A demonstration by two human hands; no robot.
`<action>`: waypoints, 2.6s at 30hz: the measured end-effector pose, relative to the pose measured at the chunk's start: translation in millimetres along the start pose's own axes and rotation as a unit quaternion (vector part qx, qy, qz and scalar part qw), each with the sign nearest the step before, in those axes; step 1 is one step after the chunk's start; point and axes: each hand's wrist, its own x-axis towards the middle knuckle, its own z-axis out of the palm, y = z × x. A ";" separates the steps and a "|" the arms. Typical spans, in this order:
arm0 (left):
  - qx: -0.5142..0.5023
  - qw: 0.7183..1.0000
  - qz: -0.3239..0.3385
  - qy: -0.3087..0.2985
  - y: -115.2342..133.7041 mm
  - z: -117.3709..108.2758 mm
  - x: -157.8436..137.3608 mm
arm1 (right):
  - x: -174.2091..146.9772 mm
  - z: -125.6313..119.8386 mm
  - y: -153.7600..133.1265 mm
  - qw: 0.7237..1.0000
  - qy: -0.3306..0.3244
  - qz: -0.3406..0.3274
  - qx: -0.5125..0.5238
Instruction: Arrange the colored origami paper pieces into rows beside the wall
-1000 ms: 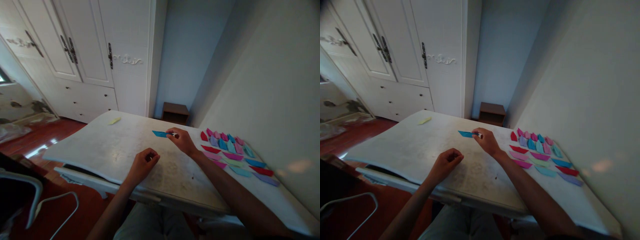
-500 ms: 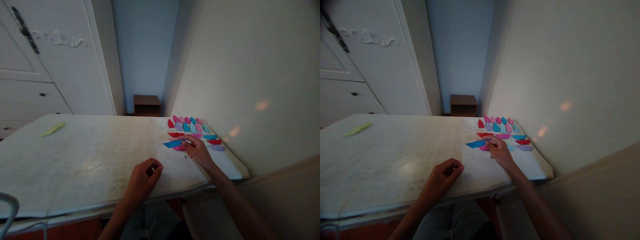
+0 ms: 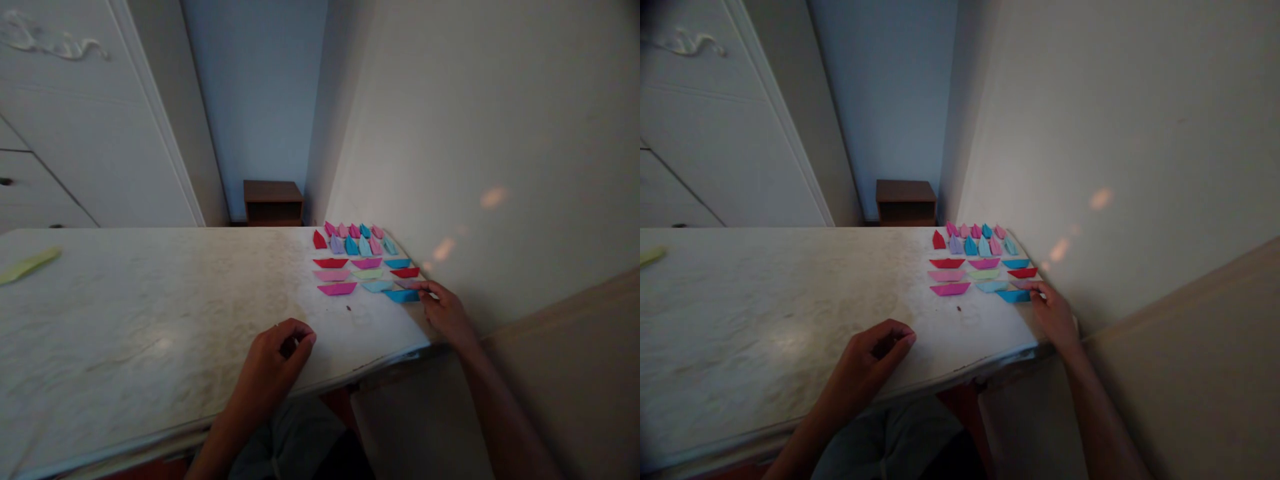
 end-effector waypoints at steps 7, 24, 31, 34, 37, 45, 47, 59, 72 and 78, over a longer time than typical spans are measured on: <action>0.008 1.000 0.003 0.008 -1.1 -1.5 -5.4 | 10.6 -7.2 21.1 0.997 0.022 0.003 -0.071; -0.026 1.000 -0.010 0.008 1.7 -2.6 -6.0 | -4.9 10.9 11.3 0.988 0.036 -0.141 -0.047; -0.044 0.999 -0.010 0.016 3.3 -3.2 -6.4 | -13.7 11.8 5.3 0.984 -0.054 -0.131 -0.107; -0.049 0.999 -0.008 0.017 3.0 -3.4 -7.3 | -13.9 8.6 4.5 0.981 -0.070 -0.155 -0.095; -0.055 0.998 -0.006 0.021 2.2 -3.4 -7.6 | -13.2 6.1 3.4 0.977 -0.085 -0.175 -0.084; -0.079 0.996 -0.009 0.030 2.8 -3.3 -9.7 | -19.8 10.1 -6.5 0.982 -0.018 -0.179 -0.053; -0.109 0.994 -0.017 0.027 2.8 -6.0 -13.4 | -26.2 15.8 -18.0 0.983 -0.004 -0.179 -0.038; 0.070 0.974 -0.098 0.194 -74.4 -157.2 -18.2 | -69.8 100.2 -122.2 0.953 -0.215 -0.204 0.060; 0.319 0.798 -0.317 0.401 -167.6 -329.2 -18.3 | -96.3 178.1 -191.8 0.914 -0.281 -0.282 0.078; 0.335 0.804 -0.316 0.376 -173.0 -336.6 -15.7 | -103.0 180.4 -203.4 0.918 -0.261 -0.295 0.051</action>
